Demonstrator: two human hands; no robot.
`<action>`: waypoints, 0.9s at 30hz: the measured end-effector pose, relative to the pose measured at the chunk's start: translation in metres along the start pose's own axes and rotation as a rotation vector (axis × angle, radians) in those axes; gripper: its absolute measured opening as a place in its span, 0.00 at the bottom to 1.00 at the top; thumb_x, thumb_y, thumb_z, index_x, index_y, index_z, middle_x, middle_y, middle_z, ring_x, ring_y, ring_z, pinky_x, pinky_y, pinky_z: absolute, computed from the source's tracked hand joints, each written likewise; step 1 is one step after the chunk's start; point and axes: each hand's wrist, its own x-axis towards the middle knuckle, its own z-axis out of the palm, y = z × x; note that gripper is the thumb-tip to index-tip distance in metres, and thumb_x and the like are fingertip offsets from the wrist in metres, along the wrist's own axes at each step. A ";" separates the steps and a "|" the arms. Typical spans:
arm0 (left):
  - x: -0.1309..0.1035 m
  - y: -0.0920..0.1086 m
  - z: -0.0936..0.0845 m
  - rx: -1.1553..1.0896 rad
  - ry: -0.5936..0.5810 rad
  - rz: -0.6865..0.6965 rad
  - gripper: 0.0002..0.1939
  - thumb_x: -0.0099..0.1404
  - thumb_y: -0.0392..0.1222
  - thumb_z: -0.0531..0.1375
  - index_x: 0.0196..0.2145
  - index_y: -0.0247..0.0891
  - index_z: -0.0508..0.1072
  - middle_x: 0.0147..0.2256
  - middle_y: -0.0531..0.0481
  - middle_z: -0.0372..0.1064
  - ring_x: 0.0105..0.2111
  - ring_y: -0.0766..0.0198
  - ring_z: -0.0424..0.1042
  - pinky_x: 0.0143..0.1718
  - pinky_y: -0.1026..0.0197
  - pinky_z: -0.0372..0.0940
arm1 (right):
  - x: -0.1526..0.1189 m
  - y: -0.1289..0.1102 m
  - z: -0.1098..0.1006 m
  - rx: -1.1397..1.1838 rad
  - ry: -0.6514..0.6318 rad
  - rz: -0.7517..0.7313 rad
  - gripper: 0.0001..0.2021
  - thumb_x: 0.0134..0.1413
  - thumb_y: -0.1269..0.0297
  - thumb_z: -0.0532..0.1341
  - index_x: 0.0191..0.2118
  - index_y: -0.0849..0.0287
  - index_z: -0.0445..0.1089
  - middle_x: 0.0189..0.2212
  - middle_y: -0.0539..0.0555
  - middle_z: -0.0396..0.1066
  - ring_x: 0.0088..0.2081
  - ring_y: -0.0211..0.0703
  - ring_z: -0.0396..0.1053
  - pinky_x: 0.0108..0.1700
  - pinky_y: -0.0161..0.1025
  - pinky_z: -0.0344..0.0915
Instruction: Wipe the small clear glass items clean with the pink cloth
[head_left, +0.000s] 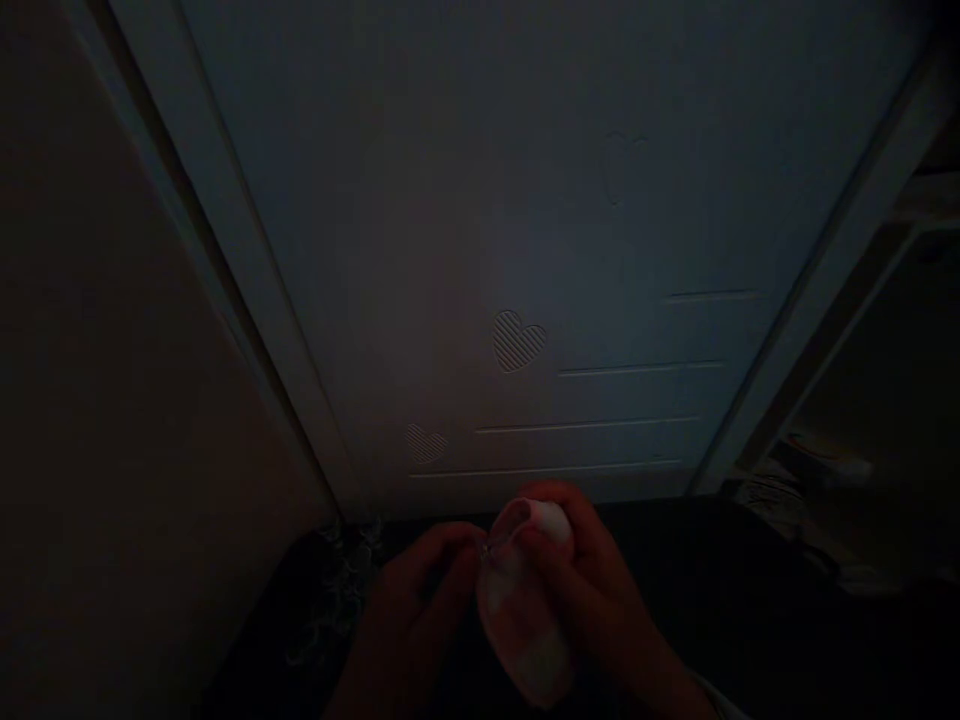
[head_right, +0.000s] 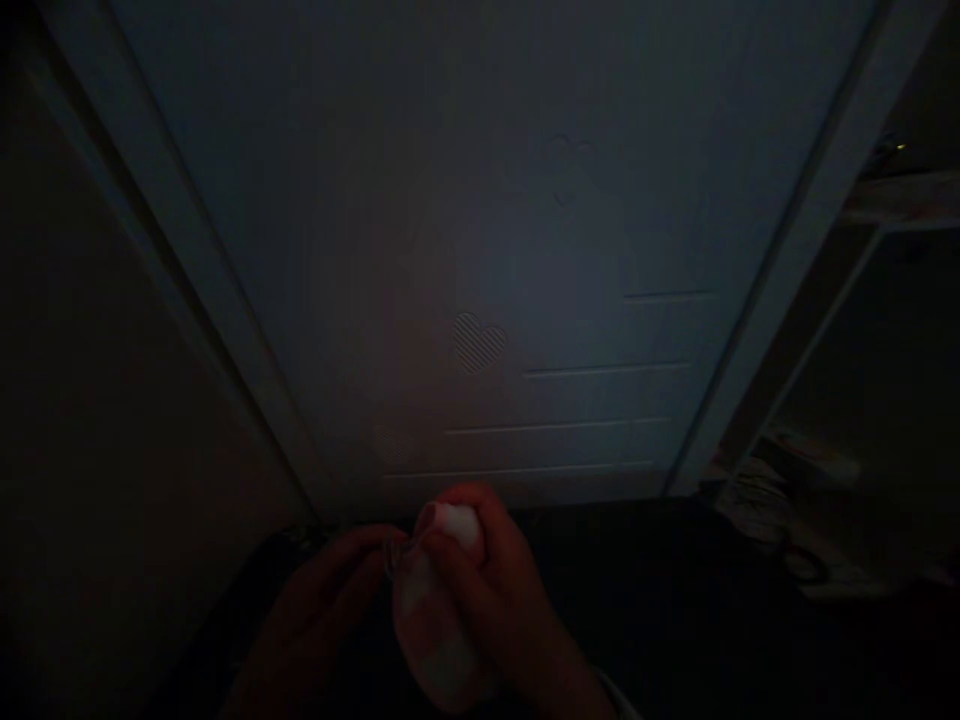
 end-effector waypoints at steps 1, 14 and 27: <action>0.000 0.002 0.000 -0.020 -0.008 -0.009 0.12 0.64 0.51 0.59 0.36 0.44 0.81 0.37 0.51 0.82 0.39 0.57 0.79 0.42 0.60 0.70 | 0.001 -0.001 0.000 -0.019 0.003 -0.004 0.05 0.58 0.61 0.62 0.40 0.51 0.70 0.31 0.49 0.75 0.32 0.41 0.73 0.33 0.34 0.70; -0.003 0.013 0.000 -0.035 0.001 -0.057 0.10 0.61 0.47 0.62 0.37 0.42 0.80 0.35 0.50 0.83 0.38 0.55 0.79 0.42 0.58 0.70 | 0.002 -0.007 0.002 -0.242 0.013 0.014 0.10 0.51 0.65 0.64 0.41 0.54 0.70 0.33 0.50 0.72 0.35 0.45 0.71 0.38 0.40 0.69; -0.005 0.010 0.002 0.049 0.055 -0.008 0.10 0.60 0.47 0.63 0.37 0.43 0.81 0.35 0.50 0.82 0.37 0.56 0.79 0.40 0.58 0.71 | 0.003 -0.006 0.001 -0.260 -0.015 0.051 0.09 0.56 0.61 0.61 0.42 0.54 0.68 0.34 0.51 0.71 0.36 0.46 0.70 0.38 0.41 0.68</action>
